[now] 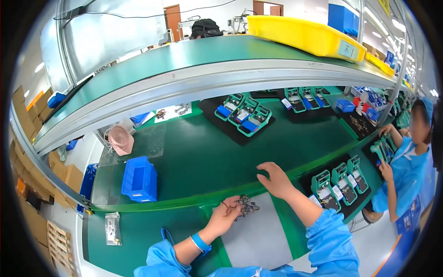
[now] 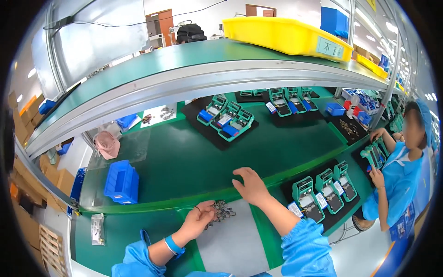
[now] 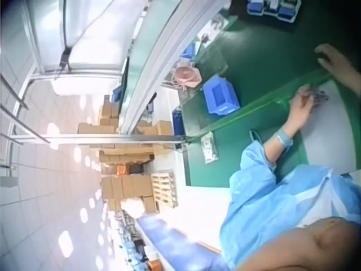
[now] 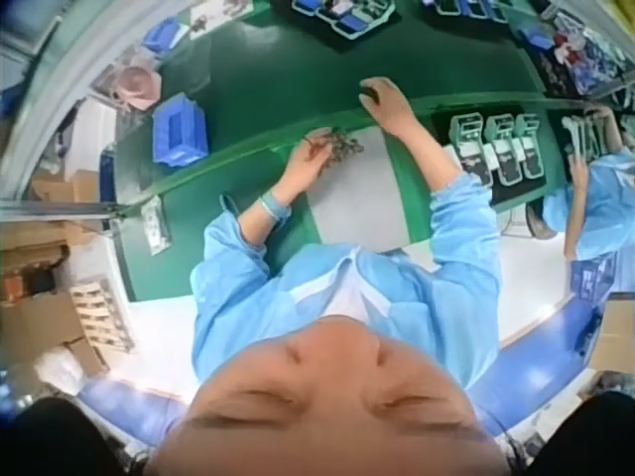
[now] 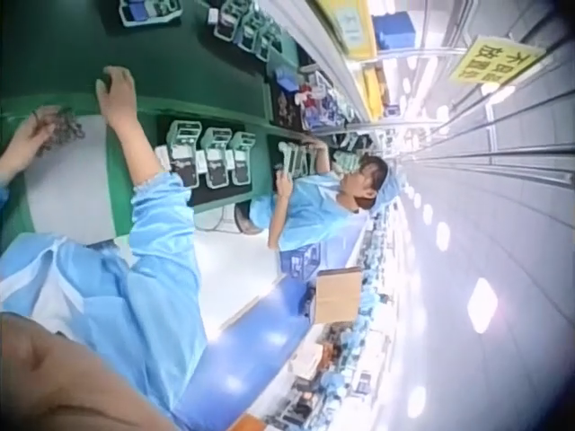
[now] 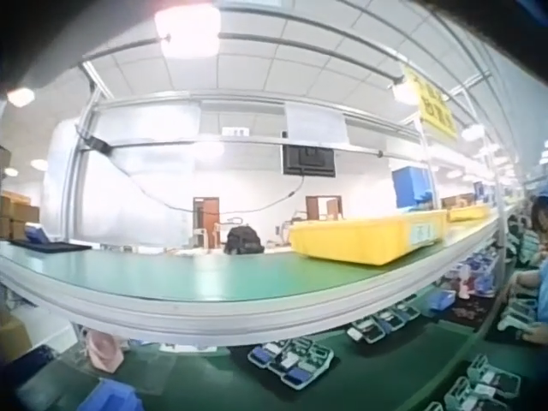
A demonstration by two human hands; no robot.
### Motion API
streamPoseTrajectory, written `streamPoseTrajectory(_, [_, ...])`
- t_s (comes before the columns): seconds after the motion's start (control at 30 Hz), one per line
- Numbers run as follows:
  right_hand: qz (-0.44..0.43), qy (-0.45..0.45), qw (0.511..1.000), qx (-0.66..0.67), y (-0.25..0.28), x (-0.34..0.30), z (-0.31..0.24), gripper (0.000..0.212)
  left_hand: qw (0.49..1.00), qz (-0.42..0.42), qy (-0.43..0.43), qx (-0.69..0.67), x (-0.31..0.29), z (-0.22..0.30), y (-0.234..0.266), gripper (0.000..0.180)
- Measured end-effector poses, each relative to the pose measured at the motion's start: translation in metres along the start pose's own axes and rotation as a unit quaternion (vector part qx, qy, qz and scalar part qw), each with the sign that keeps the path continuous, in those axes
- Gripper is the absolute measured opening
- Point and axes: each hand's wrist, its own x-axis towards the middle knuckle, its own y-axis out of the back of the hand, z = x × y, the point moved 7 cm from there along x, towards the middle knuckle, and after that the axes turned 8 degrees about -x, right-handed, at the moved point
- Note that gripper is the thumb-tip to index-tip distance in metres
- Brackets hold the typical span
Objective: The person assembles electronic components into plastic housings by hand, taking circuit boards from a blue bin and fitting them into the housings.
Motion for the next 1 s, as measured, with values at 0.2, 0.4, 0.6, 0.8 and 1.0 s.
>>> streamPoseTrajectory(0.2, [0.015, 0.045, 0.994, -0.097, -0.072, 0.090, -0.003, 0.032, 0.995, 0.080, -0.040, -0.035, -0.003, -0.016, 0.014, 0.029])
streamPoseTrajectory(0.4, [0.055, 0.024, 0.967, -0.249, -0.109, 0.137, -0.002, 0.035, 0.997, 0.073, -0.010, -0.027, -0.004, -0.012, 0.009, 0.026])
streamPoseTrajectory(0.6, [0.066, 0.000, 0.955, -0.288, -0.112, 0.151, -0.005, 0.038, 0.995, 0.076, -0.040, -0.052, -0.008, -0.007, 0.013, 0.022])
streamPoseTrajectory(0.8, [0.074, 0.056, 0.961, -0.261, -0.096, 0.093, -0.020, 0.037, 0.978, 0.166, -0.126, 0.024, -0.011, 0.011, 0.043, 0.020])
streamPoseTrajectory(1.0, [0.089, 0.152, 0.959, -0.224, -0.049, -0.015, -0.019, 0.027, 0.884, 0.311, -0.279, 0.209, -0.009, 0.051, 0.115, 0.021])
